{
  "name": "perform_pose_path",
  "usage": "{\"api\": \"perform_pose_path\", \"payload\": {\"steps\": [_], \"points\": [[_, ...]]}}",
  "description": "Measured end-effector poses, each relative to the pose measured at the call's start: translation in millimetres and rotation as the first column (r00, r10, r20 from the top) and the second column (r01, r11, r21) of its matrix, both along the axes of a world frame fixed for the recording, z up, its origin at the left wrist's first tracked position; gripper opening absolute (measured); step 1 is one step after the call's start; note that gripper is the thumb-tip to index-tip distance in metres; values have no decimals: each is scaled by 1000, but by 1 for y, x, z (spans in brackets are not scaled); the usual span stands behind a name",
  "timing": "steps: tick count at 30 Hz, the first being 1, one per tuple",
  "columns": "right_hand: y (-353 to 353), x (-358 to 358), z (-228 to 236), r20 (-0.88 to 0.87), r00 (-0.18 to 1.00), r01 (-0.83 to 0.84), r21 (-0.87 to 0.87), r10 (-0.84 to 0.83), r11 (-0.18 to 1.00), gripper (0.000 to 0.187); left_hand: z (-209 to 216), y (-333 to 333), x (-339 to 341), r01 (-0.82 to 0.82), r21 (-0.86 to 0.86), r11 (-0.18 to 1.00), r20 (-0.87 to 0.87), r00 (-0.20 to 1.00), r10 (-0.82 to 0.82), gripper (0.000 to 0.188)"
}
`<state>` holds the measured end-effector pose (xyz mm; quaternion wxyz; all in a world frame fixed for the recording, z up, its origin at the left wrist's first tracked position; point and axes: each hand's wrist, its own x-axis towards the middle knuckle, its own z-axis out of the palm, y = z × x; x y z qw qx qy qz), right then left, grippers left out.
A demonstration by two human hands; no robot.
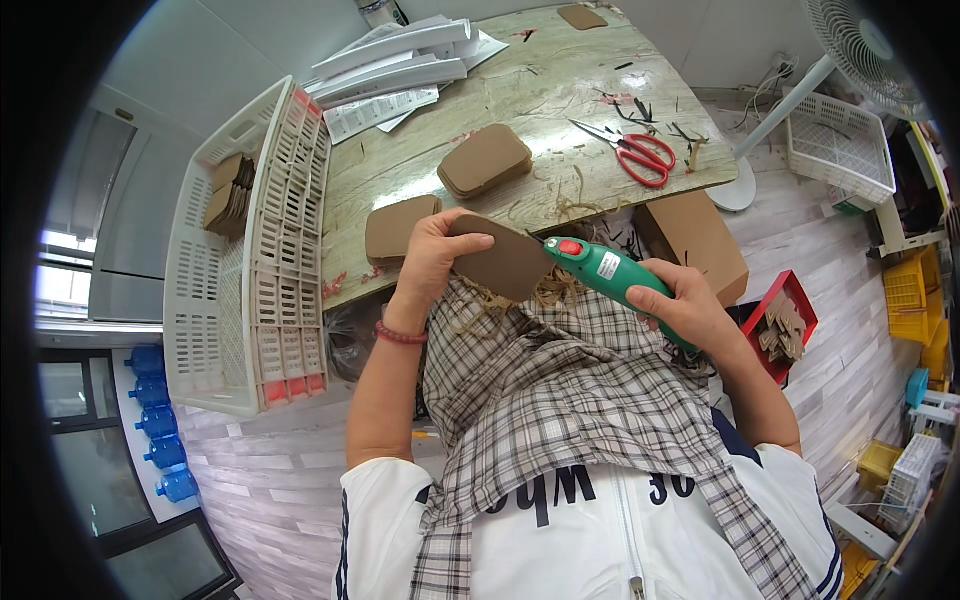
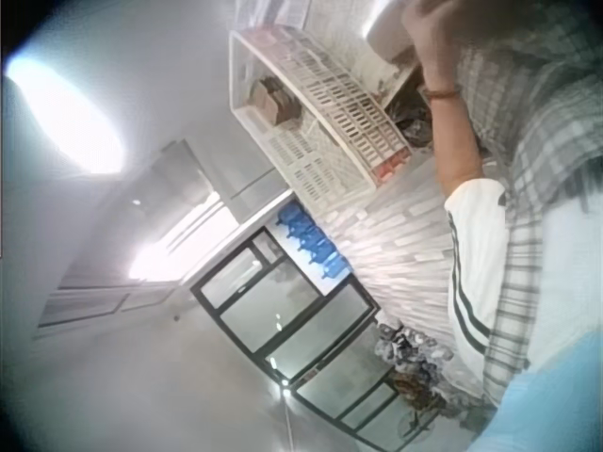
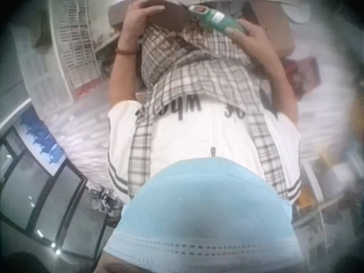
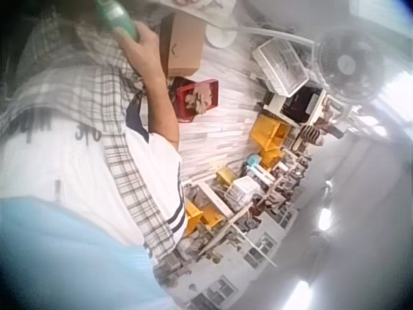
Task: The person uses a green rotary tool to smooth the edges of small brown cardboard pieces. They handle the pieces one at a time, rotating them to access different edges, and place the finished pieces into a white plastic basket.
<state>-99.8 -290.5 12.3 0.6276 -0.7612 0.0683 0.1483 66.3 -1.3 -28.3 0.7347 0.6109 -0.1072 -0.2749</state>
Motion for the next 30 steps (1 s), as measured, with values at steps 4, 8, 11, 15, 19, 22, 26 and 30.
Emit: {"api": "perform_pose_path", "payload": {"steps": [4,8,11,15,19,22,26,30], "points": [[2,0,-1,0,1000,-5,-9,5,1000,37,6,-9,-4,69,49,996,-20,997,-69,17],[5,0,-3,16,1000,16,3,-16,1000,38,8,-13,-7,126,120,985,-1,992,-126,18],[6,2,-2,20,1000,1,4,-1,1000,37,11,-15,-7,165,156,974,-9,986,-166,17],[9,3,1,25,1000,-13,8,12,1000,38,14,-17,-9,217,182,959,-33,976,-215,16],[14,7,1,31,999,-26,41,25,999,38,12,-17,-10,269,208,940,-31,963,-269,16],[25,14,4,35,999,-41,50,39,998,38,11,-19,-17,298,173,939,-26,954,-298,18],[33,22,-2,48,999,-32,154,25,988,38,14,3,-12,175,305,936,73,976,-206,19],[27,20,-13,23,999,35,128,-38,991,37,-6,77,34,-343,29,939,52,938,342,29]]}}
